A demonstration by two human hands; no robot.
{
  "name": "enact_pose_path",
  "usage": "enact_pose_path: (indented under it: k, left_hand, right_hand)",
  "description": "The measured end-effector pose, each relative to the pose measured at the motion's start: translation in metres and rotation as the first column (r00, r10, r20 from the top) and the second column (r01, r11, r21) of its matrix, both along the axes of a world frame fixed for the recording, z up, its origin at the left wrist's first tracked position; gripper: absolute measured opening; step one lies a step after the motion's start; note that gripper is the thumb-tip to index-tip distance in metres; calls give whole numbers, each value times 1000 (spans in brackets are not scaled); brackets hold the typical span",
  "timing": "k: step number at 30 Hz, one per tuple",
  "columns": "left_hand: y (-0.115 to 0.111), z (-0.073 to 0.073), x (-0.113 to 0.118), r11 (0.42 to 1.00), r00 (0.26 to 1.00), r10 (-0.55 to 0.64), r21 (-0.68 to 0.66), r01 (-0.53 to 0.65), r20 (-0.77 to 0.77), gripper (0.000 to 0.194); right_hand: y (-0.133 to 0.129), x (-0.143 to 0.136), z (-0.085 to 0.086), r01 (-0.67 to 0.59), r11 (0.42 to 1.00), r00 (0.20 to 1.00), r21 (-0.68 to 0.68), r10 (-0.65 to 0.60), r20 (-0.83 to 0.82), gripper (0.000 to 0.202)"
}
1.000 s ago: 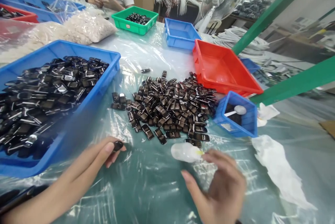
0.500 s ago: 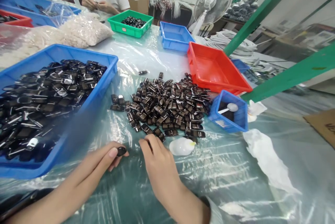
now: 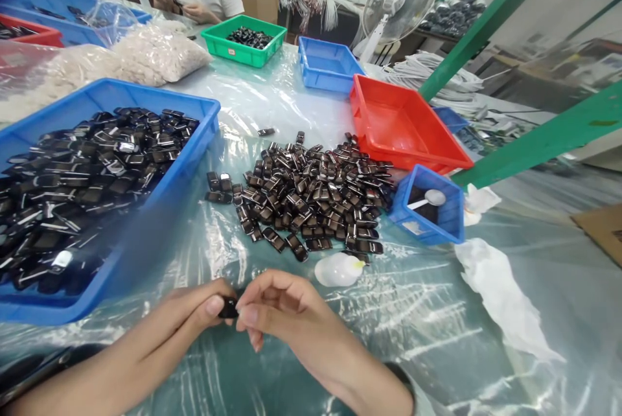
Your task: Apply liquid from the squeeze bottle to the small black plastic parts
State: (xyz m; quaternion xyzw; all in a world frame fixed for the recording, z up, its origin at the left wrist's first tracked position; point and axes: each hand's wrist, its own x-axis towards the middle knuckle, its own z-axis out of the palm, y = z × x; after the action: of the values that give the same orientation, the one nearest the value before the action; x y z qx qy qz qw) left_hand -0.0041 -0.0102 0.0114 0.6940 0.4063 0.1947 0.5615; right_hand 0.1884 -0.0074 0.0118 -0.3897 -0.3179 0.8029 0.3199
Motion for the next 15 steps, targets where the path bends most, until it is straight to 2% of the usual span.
enact_pose_path:
  k: [4,7,10,13,14,15]
  left_hand:
    - [2,1,0,1000,998,-9,7,9,68,38]
    - [2,2,2,998,990,-67,17,65,124,37]
    - [0,4,3,992,989,-105,86,96,104,39]
    - [0,11,-5,951,993,-110,286,119,-47,35]
    - [1,16,-11,915,992,-44,395,86,-115,31]
    - [4,21,-19,858,980,68,512,38,-185,27]
  right_hand:
    - [-2,0,-2,-17,999,1000,-36,16,-24,18]
    - [-1,0,-6,-57,997,998,-60,56,-24,27]
    - [0,-2,-10,-115,992,993,-47,114,-11,32]
    - [-3,-2,-3,-111,994,992,22,109,57,22]
    - [-6,0,1,-86,990,989,111,71,131,16]
    - [-10,3,6,-60,962,975,266,-2,223,12]
